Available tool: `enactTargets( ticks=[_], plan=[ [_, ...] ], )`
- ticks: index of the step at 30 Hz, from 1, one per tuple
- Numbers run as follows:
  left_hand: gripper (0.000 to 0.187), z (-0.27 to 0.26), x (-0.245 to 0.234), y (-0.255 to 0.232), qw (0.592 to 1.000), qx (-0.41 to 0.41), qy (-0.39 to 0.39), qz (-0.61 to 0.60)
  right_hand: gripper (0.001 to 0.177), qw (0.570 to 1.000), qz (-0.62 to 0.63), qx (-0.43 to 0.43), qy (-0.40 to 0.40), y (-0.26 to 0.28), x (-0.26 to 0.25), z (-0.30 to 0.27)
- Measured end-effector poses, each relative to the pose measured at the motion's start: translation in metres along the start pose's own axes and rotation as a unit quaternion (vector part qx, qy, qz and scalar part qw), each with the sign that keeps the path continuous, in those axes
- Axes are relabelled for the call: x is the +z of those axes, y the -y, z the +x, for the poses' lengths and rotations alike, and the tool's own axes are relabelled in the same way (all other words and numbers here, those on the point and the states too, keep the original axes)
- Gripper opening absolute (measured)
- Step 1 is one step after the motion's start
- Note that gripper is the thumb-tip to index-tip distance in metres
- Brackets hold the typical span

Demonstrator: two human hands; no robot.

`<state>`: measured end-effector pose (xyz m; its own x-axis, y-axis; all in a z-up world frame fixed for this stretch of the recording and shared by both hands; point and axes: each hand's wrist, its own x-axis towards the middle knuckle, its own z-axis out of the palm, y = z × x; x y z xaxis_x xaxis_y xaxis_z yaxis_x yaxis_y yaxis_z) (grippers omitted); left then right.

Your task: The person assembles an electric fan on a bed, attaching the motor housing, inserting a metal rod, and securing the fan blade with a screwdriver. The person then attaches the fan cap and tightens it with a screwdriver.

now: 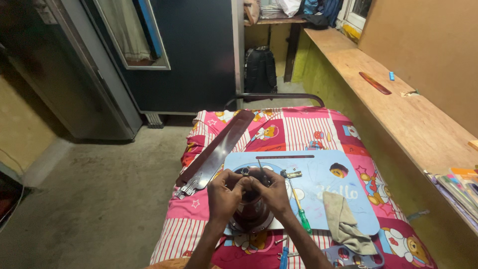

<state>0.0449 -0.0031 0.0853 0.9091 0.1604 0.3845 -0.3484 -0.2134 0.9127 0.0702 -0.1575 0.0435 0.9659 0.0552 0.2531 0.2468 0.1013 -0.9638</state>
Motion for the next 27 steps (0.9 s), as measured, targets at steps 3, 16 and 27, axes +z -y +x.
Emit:
enactTargets(
  ticks=[3, 16, 27],
  plan=[
    [0.016, 0.004, 0.000, -0.004, 0.997, 0.023, -0.029, 0.065, 0.029, 1.000, 0.003, -0.004, 0.005, 0.002, -0.003, 0.002],
    [0.029, 0.045, -0.018, 0.017, 0.986, 0.052, 0.150, 0.050, 0.025, 0.975, -0.200, -0.016, -0.094, 0.010, 0.024, -0.020],
    [0.030, 0.018, -0.002, 0.029, 0.982, 0.038, 0.155, -0.105, 0.020, 0.980, -0.102, -0.115, 0.126, -0.025, -0.038, 0.018]
  ],
)
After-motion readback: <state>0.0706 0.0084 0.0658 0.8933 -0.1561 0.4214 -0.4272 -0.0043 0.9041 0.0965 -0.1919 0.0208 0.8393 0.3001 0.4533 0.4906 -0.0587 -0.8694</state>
